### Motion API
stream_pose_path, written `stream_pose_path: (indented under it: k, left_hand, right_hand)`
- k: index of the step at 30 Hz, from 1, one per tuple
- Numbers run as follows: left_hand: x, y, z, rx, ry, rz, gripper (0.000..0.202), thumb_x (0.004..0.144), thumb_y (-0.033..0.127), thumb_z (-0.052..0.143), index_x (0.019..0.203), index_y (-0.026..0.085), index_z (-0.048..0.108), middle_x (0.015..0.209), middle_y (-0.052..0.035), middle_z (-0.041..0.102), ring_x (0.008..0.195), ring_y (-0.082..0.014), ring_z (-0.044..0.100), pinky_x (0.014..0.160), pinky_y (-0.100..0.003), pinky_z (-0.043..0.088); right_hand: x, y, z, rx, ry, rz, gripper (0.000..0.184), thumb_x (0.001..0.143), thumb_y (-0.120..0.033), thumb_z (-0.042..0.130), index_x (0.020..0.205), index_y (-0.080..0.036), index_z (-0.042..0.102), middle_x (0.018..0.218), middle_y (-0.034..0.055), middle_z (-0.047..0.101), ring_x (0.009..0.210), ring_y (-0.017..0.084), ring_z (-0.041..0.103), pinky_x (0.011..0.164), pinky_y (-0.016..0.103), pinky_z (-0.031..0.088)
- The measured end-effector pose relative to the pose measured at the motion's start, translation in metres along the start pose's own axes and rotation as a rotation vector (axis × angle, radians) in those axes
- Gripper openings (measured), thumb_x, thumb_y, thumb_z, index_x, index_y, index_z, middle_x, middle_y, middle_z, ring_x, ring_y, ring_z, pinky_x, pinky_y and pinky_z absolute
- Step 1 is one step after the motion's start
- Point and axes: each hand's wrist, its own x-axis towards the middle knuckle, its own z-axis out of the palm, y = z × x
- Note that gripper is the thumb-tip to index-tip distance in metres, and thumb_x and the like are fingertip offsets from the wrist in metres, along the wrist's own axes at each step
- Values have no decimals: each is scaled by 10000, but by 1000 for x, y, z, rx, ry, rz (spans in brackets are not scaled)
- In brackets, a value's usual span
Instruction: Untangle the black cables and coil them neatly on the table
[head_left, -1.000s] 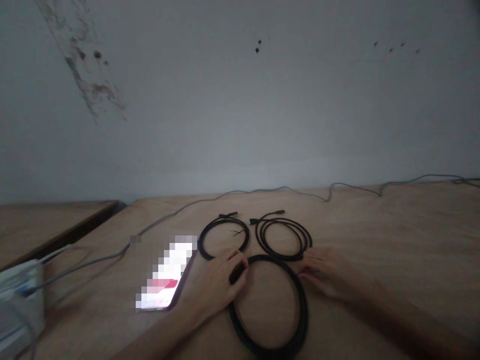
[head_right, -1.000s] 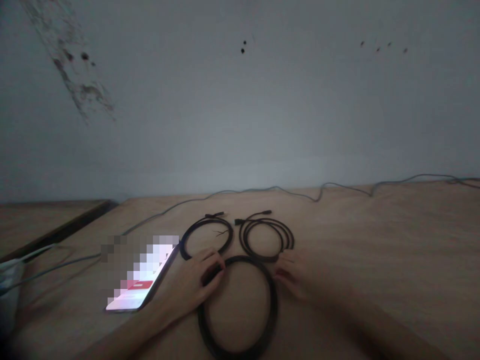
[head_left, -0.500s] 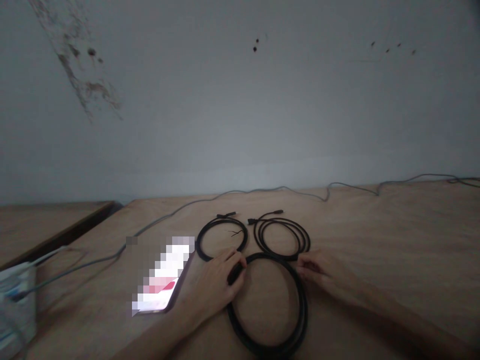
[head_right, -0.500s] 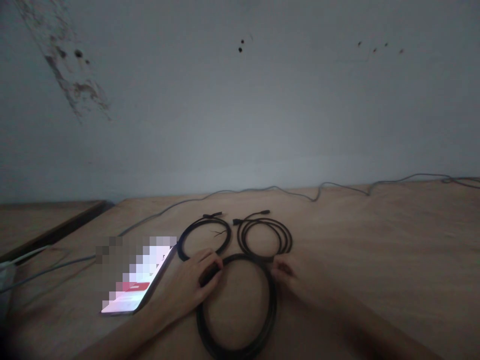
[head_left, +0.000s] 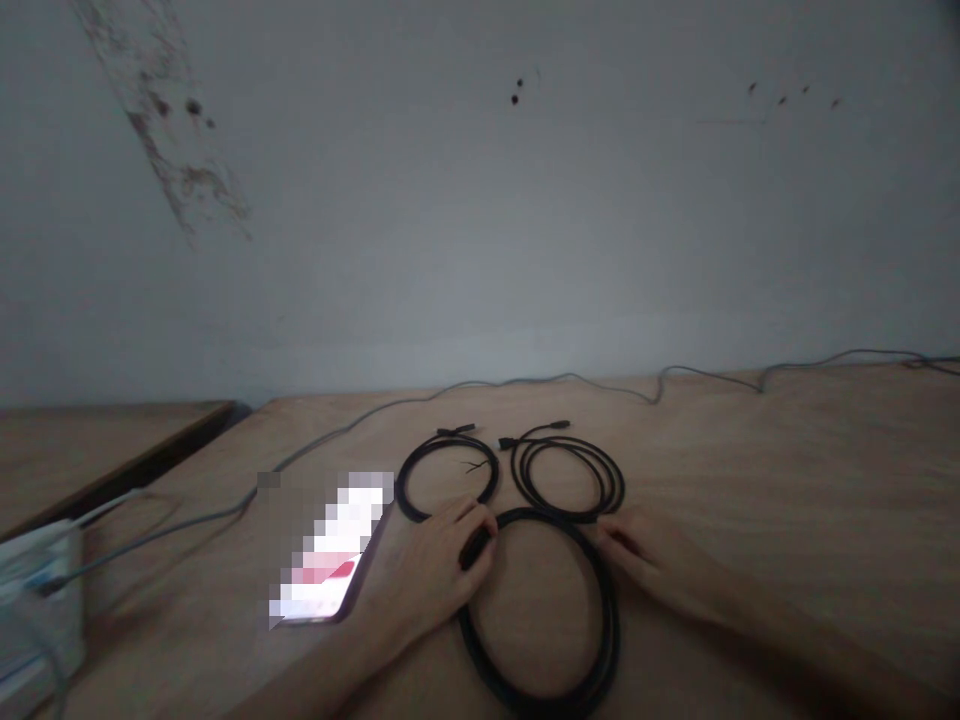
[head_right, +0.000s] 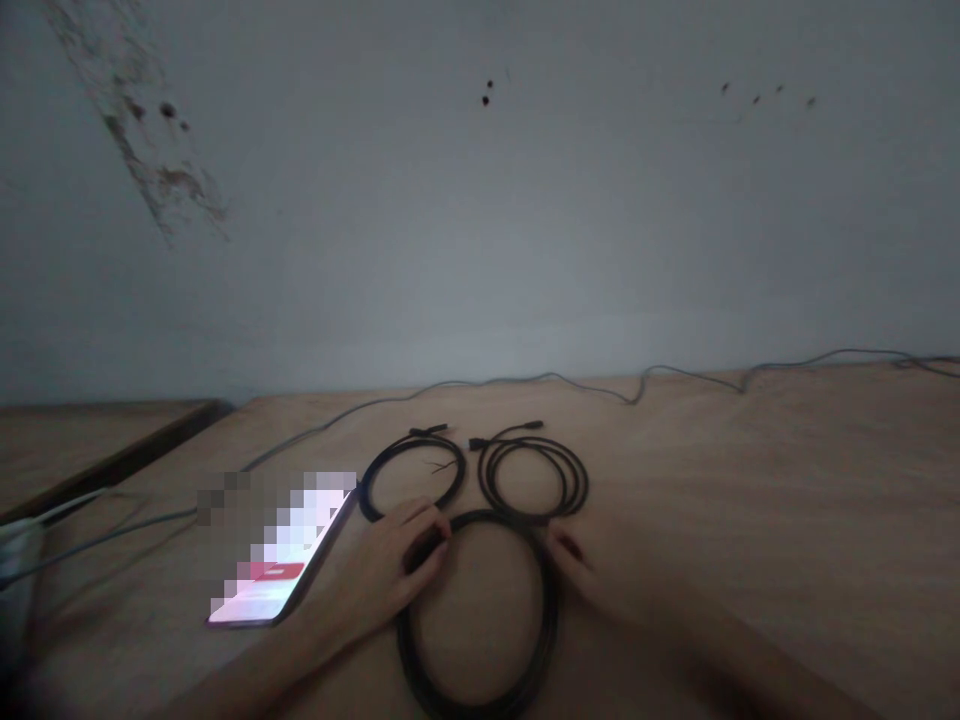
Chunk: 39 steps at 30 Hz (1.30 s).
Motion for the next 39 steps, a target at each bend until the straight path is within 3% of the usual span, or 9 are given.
stream_pose_path:
  k: [3, 8, 11, 24, 34, 39]
  left_hand:
    - [-1, -3, 2, 7, 8, 6, 103, 940, 222, 549, 979, 243, 642, 1024, -44, 664, 985, -249, 636, 876, -382, 494]
    - [-2, -6, 5, 2, 11, 14, 115, 973, 233, 526, 995, 247, 639, 1028, -33, 654, 979, -235, 632, 879, -373, 490]
    - [-1, -5, 3, -3, -4, 4, 110, 968, 229, 535, 997, 248, 639, 1029, -30, 654, 977, -236, 635, 878, -376, 488]
    - [-1, -6, 4, 17, -9, 20, 96, 969, 233, 535, 994, 246, 627, 1028, -35, 648, 975, -235, 623, 867, -364, 488]
    - [-2, -9, 6, -2, -4, 23, 106, 947, 205, 553, 1006, 253, 627, 1037, -20, 644, 989, -221, 621, 884, -346, 474]
    - [0, -9, 5, -13, 5, 3, 115, 917, 193, 568, 992, 246, 637, 1013, -27, 650, 972, -228, 628, 864, -346, 474]
  right_hand:
    - [2, 2, -5, -130, -3, -58, 335, 1045, -340, 407, 837, -217, 639, 825, 46, 689, 773, 213, 631, 721, 340, 440]
    - [0, 0, -19, -75, 32, -280, 70, 872, -242, 525, 902, -221, 585, 819, 43, 650, 728, 211, 610, 670, 326, 437]
    - [-2, -4, -21, -80, 29, -339, 108, 835, -232, 587, 942, -226, 604, 906, 63, 674, 805, 231, 632, 720, 348, 468]
    - [4, -2, -14, -91, -31, -317, 69, 909, -195, 565, 861, -205, 614, 877, 47, 641, 814, 201, 613, 727, 323, 447]
    - [4, 0, -13, -61, 13, -314, 109, 897, -129, 575, 858, -196, 651, 886, 43, 651, 830, 187, 600, 732, 302, 424]
    - [3, 3, -16, -11, 75, -239, 159, 949, -217, 601, 811, -200, 678, 812, 28, 645, 768, 173, 586, 697, 291, 412]
